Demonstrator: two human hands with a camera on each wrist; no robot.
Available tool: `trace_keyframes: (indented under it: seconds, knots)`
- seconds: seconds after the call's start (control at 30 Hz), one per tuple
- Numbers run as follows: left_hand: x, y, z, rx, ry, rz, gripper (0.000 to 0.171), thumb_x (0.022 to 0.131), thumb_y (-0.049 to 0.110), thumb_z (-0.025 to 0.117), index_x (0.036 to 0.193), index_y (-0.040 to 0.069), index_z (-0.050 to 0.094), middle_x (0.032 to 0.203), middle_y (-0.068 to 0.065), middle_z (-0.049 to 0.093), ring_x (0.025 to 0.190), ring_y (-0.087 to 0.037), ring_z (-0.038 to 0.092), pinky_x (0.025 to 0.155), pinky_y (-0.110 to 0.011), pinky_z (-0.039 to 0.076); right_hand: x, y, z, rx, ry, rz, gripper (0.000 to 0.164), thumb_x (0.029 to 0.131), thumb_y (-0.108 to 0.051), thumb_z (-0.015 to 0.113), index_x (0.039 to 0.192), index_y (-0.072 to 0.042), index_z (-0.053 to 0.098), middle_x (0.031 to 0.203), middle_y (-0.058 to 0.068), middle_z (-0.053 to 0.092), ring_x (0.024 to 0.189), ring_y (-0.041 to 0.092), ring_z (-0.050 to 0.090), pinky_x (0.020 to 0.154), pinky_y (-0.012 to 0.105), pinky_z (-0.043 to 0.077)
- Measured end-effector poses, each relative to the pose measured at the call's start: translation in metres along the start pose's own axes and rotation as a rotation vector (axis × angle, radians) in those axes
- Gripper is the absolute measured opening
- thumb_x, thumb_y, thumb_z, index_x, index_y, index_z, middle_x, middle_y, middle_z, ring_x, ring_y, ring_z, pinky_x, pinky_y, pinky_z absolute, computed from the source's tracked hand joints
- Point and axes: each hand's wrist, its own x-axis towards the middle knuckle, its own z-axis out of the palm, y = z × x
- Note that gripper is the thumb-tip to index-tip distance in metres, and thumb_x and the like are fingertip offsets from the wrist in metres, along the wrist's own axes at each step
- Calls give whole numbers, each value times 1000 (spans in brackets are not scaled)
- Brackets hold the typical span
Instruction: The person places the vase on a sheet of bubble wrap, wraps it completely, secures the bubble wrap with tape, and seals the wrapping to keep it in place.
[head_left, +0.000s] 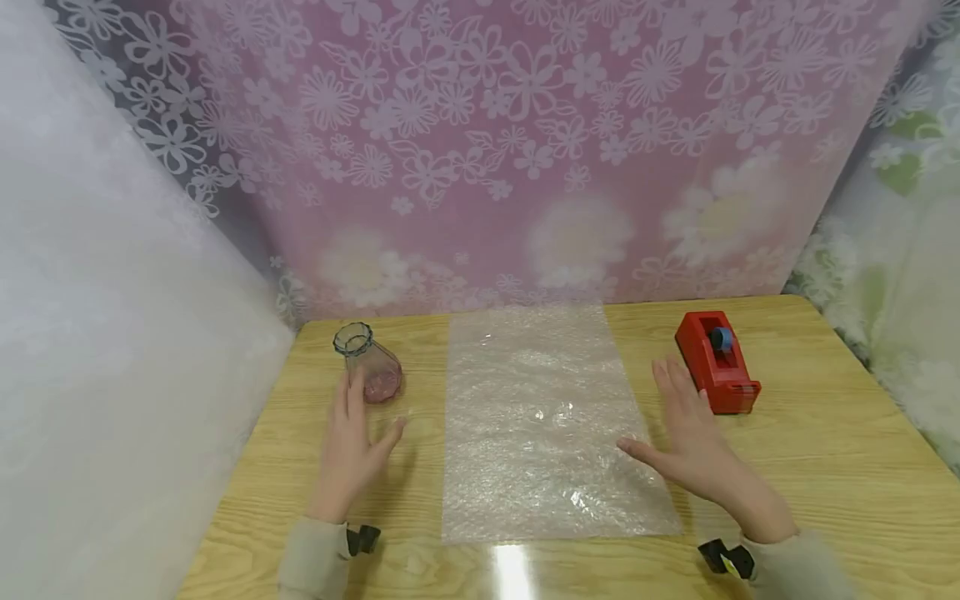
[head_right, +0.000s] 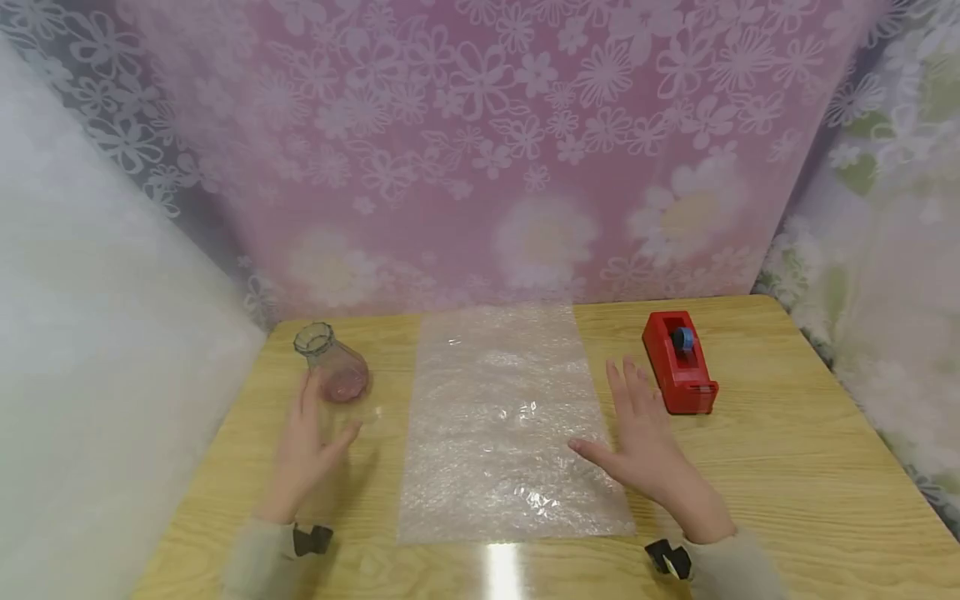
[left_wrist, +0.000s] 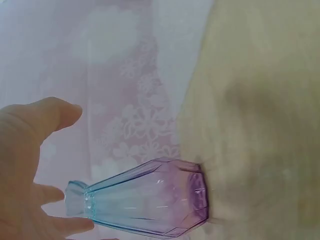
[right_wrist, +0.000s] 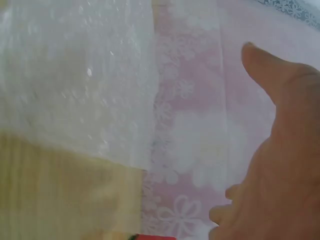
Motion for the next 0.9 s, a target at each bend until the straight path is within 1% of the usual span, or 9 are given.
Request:
trace_keyframes:
  seconds: [0.13,0.23,0.33,0.4,0.5,0.6,0.7,0.77,0.9]
  knots:
    - [12,-5,-4,-76,-3,-20,98,87,27,75,156,-1,12,158,-30,13,141,-50,22,106,-67,29,-1,3,13,71,-67,21,117,83,-42,77,158,-7,-6,162,25,-10,146,49,-9,107,74,1]
    - [21,-8,-8,-138,-3,-29,97,89,25,74,155,-4,10,157,-31,13,143,-50,19,107,-67,27,-4,2,23,87,-102,36,120,80,-43,79,158,-4,-4,160,30,-8,144,55,-6,105,76,3]
    - [28,-12,-11,-188,13,-63,98,88,23,76,155,-4,9,157,-31,13,144,-48,17,109,-66,24,-6,0,31,98,-125,38,120,79,-44,79,157,-1,-1,158,35,-4,142,59,-1,104,76,5]
    - [32,-15,-12,-218,17,-105,101,88,24,76,156,-3,7,158,-29,11,146,-45,14,111,-64,22,-7,-2,35,108,-144,39,120,79,-45,79,157,-1,-1,157,36,-3,141,60,0,104,77,6]
    - [39,-19,-11,-272,10,-193,104,88,30,75,157,2,3,160,-26,8,147,-44,12,112,-62,20,-8,-3,41,115,-162,45,118,80,-46,77,157,-2,0,157,37,-4,141,60,-1,104,77,6]
    - [45,-23,-6,-369,-6,-300,106,89,38,73,158,8,-1,162,-21,5,148,-40,10,113,-60,21,-11,-4,46,113,-183,67,116,82,-48,76,158,-2,0,157,38,-5,141,60,-3,105,76,5]
    - [51,-26,2,-496,18,-380,105,88,40,74,159,12,2,163,-16,10,149,-34,13,114,-57,24,-14,-7,51,99,-195,79,115,82,-51,74,157,0,2,156,39,-3,140,61,-3,104,76,6]
    - [54,-29,6,-570,49,-405,102,88,38,75,159,12,7,161,-15,17,148,-31,18,114,-53,26,-16,-10,55,95,-204,90,114,83,-52,73,157,0,4,156,39,-3,140,61,-4,105,76,5]
    - [61,-31,12,-612,107,-414,89,89,33,75,156,9,22,155,-17,31,143,-31,29,112,-49,31,-19,-12,63,94,-206,115,115,82,-56,72,157,-1,4,157,37,-4,141,59,-8,106,75,2]
